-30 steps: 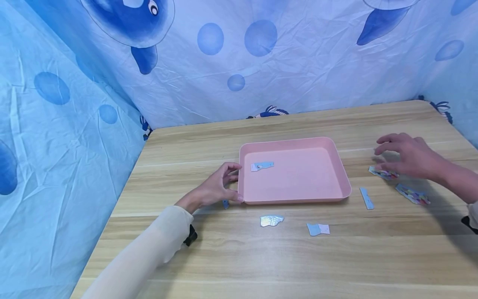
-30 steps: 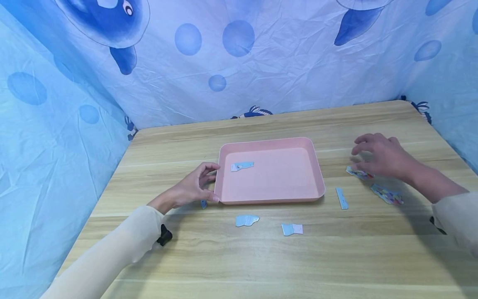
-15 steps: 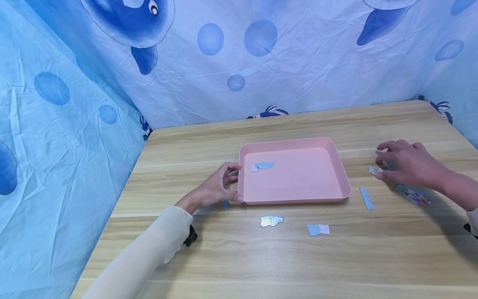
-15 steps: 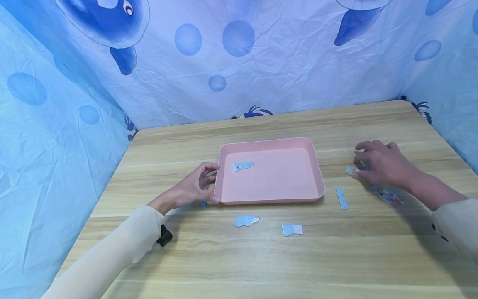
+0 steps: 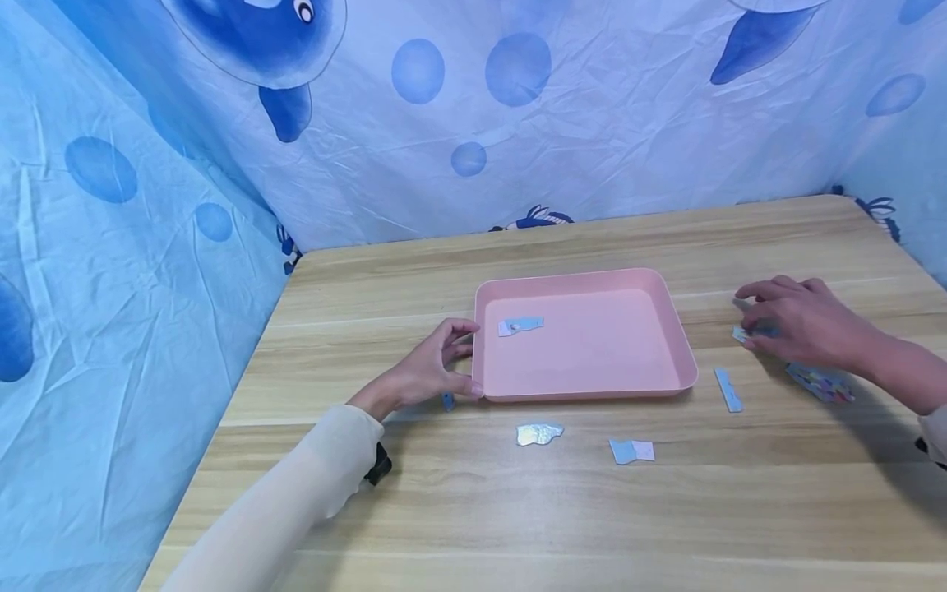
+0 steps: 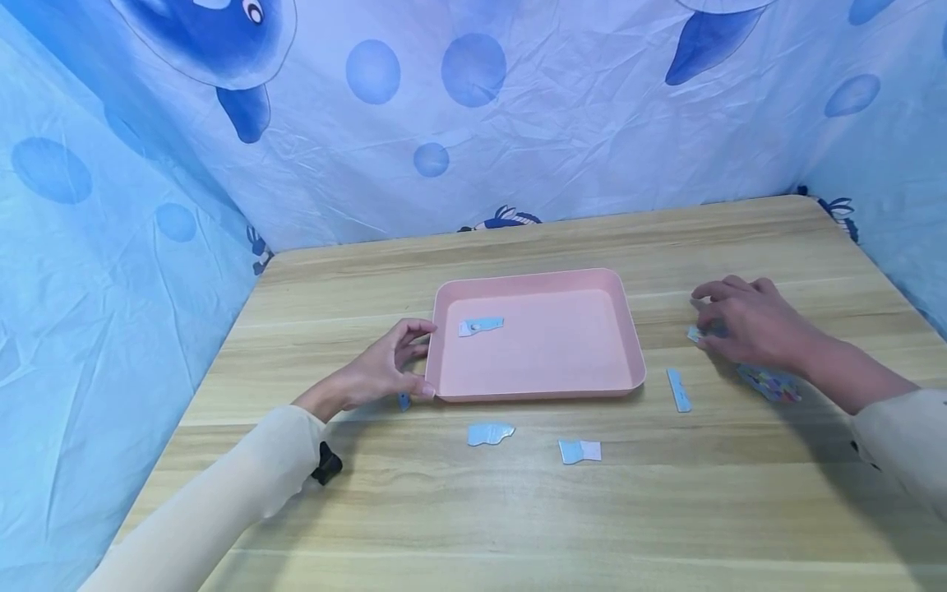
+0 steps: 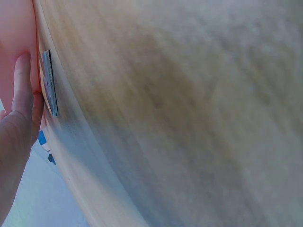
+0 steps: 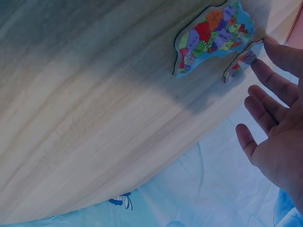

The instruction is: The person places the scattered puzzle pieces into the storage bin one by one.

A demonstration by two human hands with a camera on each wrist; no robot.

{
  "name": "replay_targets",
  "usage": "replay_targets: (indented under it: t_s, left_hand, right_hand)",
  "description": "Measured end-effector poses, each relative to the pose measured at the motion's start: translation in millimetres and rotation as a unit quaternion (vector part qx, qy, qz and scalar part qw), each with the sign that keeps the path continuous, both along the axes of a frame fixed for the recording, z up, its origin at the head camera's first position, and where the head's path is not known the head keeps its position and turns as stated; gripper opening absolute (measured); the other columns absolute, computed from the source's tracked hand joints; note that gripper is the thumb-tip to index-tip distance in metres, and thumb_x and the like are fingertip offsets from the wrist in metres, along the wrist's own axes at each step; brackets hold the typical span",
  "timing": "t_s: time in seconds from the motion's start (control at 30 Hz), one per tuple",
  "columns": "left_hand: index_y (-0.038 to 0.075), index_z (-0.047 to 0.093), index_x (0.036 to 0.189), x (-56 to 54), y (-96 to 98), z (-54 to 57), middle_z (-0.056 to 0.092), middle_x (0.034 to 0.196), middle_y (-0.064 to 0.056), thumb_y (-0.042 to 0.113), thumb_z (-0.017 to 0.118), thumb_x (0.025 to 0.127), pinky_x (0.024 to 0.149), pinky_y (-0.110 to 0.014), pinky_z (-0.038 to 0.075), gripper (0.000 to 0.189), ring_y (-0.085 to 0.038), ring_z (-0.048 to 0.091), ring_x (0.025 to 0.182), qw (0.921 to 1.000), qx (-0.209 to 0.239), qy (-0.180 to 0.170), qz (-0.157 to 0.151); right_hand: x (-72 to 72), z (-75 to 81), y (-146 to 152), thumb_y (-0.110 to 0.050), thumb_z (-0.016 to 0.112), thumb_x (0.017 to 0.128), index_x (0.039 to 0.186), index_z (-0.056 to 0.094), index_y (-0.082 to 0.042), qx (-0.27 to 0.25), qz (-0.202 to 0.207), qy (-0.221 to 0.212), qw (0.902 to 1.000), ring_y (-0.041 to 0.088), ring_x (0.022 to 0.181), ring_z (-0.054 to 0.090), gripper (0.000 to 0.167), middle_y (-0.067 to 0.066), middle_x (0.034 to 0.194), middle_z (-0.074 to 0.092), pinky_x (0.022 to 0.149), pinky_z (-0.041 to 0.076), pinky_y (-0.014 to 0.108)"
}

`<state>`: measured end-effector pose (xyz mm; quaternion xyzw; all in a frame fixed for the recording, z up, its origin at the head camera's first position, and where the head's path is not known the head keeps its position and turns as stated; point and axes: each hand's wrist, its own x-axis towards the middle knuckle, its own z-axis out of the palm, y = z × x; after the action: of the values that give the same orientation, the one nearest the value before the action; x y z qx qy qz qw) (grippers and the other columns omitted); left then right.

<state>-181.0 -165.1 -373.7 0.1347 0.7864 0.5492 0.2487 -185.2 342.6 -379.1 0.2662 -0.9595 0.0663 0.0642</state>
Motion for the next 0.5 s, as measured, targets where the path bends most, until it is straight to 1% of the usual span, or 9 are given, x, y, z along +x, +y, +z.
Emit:
replay_targets:
  t_s: [0.17, 0.33, 0.4, 0.5]
  left_hand:
    - [0.014, 0.031, 0.141, 0.6, 0.2, 1.0, 0.034, 0.149, -0.004, 0.004, 0.086, 0.069, 0.098, -0.033, 0.05, 0.091, -0.02, 0.036, 0.137, 1.0, 0.006, -0.002, -0.001]
    - [0.014, 0.032, 0.139, 0.7, 0.4, 0.4, 0.035, 0.148, -0.003, 0.003, 0.086, 0.069, 0.098, -0.033, 0.049, 0.09, -0.02, 0.037, 0.136, 1.0, 0.007, -0.002, 0.0]
    - [0.014, 0.032, 0.139, 0.8, 0.3, 0.7, 0.035, 0.147, -0.003, 0.003, 0.086, 0.069, 0.099, -0.033, 0.049, 0.089, -0.02, 0.037, 0.136, 1.0, 0.007, 0.0, 0.0]
    - [0.015, 0.032, 0.139, 0.8, 0.3, 1.1, 0.035, 0.147, -0.002, 0.003, 0.086, 0.069, 0.099, -0.032, 0.049, 0.089, -0.019, 0.037, 0.136, 1.0, 0.005, 0.0, 0.001]
  right_hand:
    - [-2.9, 2.1, -0.8, -0.017, 0.082, 0.072, 0.081, 0.072, -0.018, 0.013, 0.004, -0.019, 0.9997, 0.037, 0.114, 0.048, 0.014, 0.017, 0.124, 0.058, 0.083, 0.036, 0.059]
    - [-3.9, 2.6, -1.5, -0.021, 0.082, 0.071, 0.081, 0.072, -0.017, 0.015, -0.001, -0.038, 0.9992, 0.036, 0.115, 0.048, 0.015, 0.015, 0.124, 0.058, 0.084, 0.036, 0.058]
    - [-3.6, 2.4, -1.0, -0.021, 0.082, 0.071, 0.081, 0.072, -0.017, 0.011, -0.002, -0.039, 0.9992, 0.035, 0.114, 0.048, 0.015, 0.015, 0.124, 0.058, 0.084, 0.037, 0.058]
    - [-3.7, 2.2, 1.1, -0.019, 0.082, 0.069, 0.08, 0.072, -0.017, -0.003, 0.001, -0.03, 0.9995, 0.036, 0.113, 0.049, 0.015, 0.015, 0.122, 0.059, 0.082, 0.038, 0.058]
